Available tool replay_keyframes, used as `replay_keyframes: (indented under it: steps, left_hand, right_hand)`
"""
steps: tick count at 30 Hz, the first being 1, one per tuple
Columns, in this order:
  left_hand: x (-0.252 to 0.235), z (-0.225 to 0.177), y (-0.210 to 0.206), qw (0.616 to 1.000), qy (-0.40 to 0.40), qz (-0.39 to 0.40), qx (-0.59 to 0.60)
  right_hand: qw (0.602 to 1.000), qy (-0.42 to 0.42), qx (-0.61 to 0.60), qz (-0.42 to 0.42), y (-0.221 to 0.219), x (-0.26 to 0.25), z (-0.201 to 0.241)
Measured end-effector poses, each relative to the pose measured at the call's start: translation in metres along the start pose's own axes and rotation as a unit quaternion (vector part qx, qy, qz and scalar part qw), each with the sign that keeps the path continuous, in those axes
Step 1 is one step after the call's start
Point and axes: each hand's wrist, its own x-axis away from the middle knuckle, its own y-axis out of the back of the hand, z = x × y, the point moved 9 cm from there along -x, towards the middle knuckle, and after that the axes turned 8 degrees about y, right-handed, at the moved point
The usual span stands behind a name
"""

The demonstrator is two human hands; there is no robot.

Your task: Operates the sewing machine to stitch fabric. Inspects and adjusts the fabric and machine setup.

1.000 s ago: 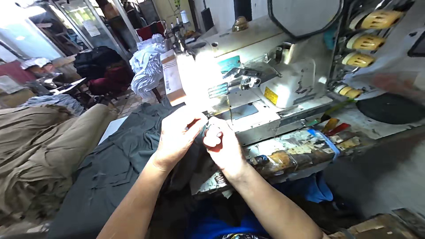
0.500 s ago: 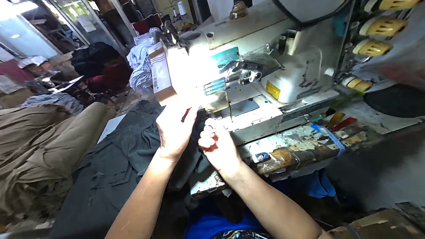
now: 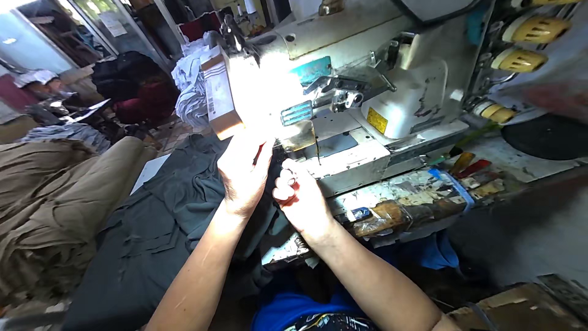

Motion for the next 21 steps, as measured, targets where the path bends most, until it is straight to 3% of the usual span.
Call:
replay_keyframes:
  steps: [10, 21]
  left_hand:
    - [0.000, -0.004, -0.002, 0.999, 0.003, 0.020, -0.031]
    - [0.001, 0.001, -0.007, 0.995, 0.027, 0.047, -0.089]
  right_hand:
    - [1.000, -0.022, 0.019, -0.010, -0.011, 0.000, -0.003]
    - [0.998, -0.026, -0.054, 0.018, -0.028, -0.003, -0.012]
